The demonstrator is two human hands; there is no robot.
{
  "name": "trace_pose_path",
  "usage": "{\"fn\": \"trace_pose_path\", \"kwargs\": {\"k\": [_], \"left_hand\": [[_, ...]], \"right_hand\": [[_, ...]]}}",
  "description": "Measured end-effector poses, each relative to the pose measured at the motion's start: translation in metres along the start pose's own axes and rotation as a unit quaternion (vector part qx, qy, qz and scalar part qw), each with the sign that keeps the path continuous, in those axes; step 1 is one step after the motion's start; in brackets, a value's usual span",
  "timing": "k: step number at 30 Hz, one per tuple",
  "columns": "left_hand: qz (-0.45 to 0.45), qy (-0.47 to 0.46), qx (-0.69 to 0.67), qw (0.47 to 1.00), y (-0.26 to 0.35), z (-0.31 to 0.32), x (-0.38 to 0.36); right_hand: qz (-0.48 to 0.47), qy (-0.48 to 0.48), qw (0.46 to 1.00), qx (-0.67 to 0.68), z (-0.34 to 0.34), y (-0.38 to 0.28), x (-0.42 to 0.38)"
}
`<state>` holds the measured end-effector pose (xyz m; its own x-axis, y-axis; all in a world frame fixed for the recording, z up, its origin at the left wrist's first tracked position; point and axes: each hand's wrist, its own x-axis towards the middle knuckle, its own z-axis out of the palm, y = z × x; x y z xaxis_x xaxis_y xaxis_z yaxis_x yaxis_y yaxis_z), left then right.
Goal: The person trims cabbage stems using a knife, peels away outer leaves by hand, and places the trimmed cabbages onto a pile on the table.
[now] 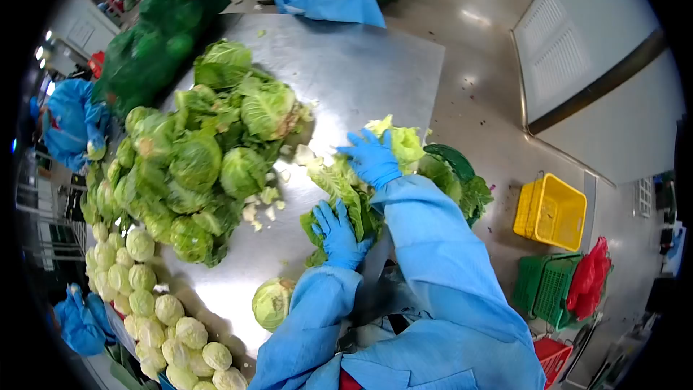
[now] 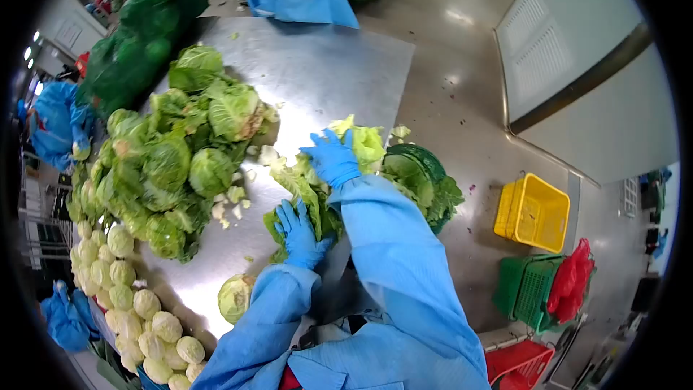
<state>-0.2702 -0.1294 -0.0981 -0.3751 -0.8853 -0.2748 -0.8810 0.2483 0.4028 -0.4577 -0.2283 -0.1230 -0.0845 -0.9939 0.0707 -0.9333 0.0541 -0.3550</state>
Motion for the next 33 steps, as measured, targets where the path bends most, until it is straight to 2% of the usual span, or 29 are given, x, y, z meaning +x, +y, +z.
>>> {"fn": "trace_pose_path", "kwargs": {"k": [2,5,7,8,9,10,11,12,13,14,15,16,17,18,19,21,24,26,28,29,30,31,33], "left_hand": [[0.027,0.012,0.01,1.0,0.018,0.014,0.012],[0.066,0.025,0.014,0.997,0.05,0.029,0.024],[0.166,-0.066,0.009,0.984,0.064,0.017,0.021],[0.223,-0.106,-0.063,0.967,0.065,0.018,0.02],[0.284,-0.132,-0.131,0.941,0.066,0.021,0.018],[0.306,-0.081,-0.159,0.935,0.068,0.034,0.007],[0.344,-0.043,-0.182,0.92,0.079,0.037,0.0],[0.359,-0.197,-0.328,0.852,0.105,-0.02,-0.016],[0.382,-0.313,-0.41,0.767,0.129,-0.052,-0.032],[0.414,-0.4,-0.461,0.675,0.139,-0.087,-0.055],[0.433,-0.447,-0.485,0.614,0.149,-0.128,-0.072],[0.449,-0.467,-0.504,0.571,0.152,-0.153,-0.083],[0.453,-0.473,-0.515,0.553,0.154,-0.168,-0.088],[0.453,-0.471,-0.515,0.555,0.152,-0.175,-0.09],[0.453,-0.467,-0.518,0.556,0.15,-0.18,-0.092],[0.447,-0.453,-0.519,0.571,0.143,-0.186,-0.096],[0.441,-0.43,-0.517,0.594,0.13,-0.188,-0.106],[0.44,-0.412,-0.516,0.609,0.12,-0.188,-0.113],[0.442,-0.389,-0.512,0.625,0.109,-0.185,-0.125],[0.443,-0.375,-0.512,0.634,0.105,-0.182,-0.129],[0.443,-0.358,-0.516,0.64,0.097,-0.185,-0.135],[0.439,-0.341,-0.516,0.652,0.088,-0.185,-0.137],[0.425,-0.297,-0.503,0.691,0.058,-0.194,-0.142]], "right_hand": [[-0.057,-0.035,0.997,0.037,-0.01,0.006,-0.014],[-0.041,-0.014,0.998,0.049,-0.035,0.034,-0.049],[0.004,0.041,0.988,0.148,-0.06,0.06,-0.082],[-0.012,0.071,0.969,0.236,-0.059,0.084,-0.096],[0.039,0.093,0.933,0.345,-0.049,0.103,-0.117],[0.168,0.095,0.841,0.505,-0.034,0.124,-0.137],[0.21,0.131,0.815,0.524,-0.023,0.148,-0.152],[0.228,0.16,0.859,0.429,-0.029,0.154,-0.16],[0.259,0.208,0.844,0.421,-0.02,0.164,-0.165],[0.246,0.256,0.863,0.36,-0.007,0.177,-0.169],[0.241,0.302,0.873,0.297,-0.001,0.183,-0.163],[0.244,0.297,0.88,0.28,-0.014,0.167,-0.151],[0.251,0.292,0.885,0.261,-0.032,0.147,-0.143],[0.195,0.333,0.881,0.274,-0.027,0.139,-0.127],[0.196,0.281,0.899,0.274,-0.025,0.134,-0.116],[0.132,0.251,0.919,0.275,-0.031,0.099,-0.086],[0.058,0.15,0.947,0.278,-0.036,0.049,-0.051],[-0.018,0.025,0.991,0.132,-0.049,0.026,-0.023],[-0.119,0.098,0.982,0.105,-0.021,0.019,0.003],[0.033,-0.077,0.995,0.052,-0.019,0.006,0.027],[0.076,0.03,0.968,0.235,-0.022,-0.025,0.026],[0.105,0.059,0.918,0.377,-0.025,-0.048,0.026],[0.127,0.133,0.776,0.603,-0.037,-0.098,0.023]]}}
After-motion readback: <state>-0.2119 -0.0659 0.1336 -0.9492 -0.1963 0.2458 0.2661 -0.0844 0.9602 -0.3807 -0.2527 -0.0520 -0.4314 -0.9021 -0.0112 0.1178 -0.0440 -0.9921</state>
